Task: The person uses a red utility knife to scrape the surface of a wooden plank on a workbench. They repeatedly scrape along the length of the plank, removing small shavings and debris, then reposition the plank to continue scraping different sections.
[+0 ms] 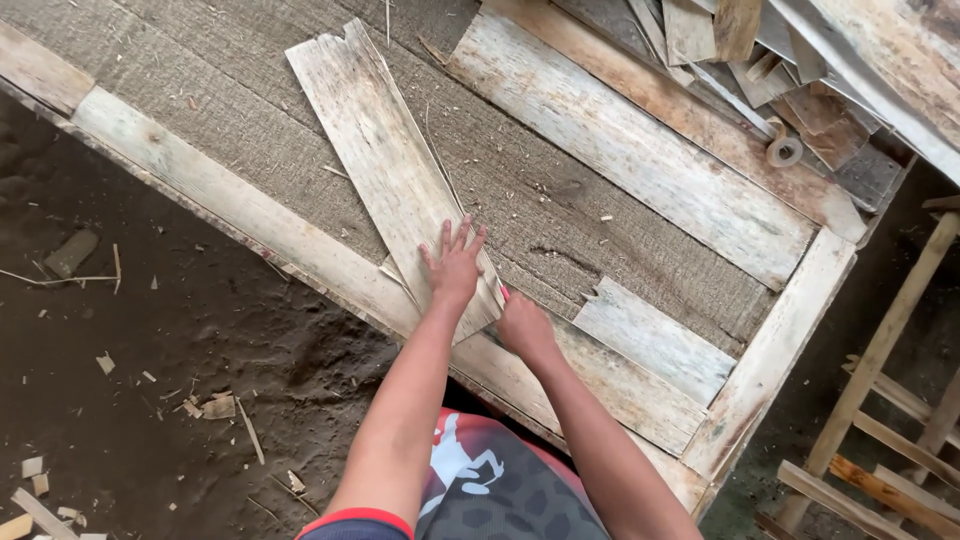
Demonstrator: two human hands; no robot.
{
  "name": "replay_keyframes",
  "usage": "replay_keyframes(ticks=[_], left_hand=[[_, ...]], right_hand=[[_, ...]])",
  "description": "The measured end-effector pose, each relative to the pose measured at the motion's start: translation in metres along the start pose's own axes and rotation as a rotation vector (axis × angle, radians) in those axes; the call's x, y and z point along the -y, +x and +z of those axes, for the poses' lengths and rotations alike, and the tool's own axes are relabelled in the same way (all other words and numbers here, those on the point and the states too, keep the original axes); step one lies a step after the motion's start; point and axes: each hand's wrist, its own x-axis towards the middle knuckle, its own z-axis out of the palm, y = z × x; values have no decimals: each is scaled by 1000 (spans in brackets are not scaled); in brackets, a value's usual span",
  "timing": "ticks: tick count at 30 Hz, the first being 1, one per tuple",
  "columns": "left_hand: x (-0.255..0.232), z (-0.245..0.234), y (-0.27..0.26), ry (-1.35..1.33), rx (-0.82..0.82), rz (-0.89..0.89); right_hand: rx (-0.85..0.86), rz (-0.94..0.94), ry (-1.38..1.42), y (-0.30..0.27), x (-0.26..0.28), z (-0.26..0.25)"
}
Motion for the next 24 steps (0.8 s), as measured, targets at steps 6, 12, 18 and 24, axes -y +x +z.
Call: replay_keyframes(ticks=[6, 12, 18, 24], left_hand=[[-1, -3, -3, 2, 5, -2], [-3, -2, -5, -29, -8, -18], [-5, -7, -7, -39, -5, -18], [-2, -7, -7, -46, -1, -12]], right_hand=[[22, 24, -2, -5, -17, 14], [9, 57, -11, -20, -33, 27], [18, 53, 18, -44, -22, 10], [80, 99, -7, -66, -36, 14]])
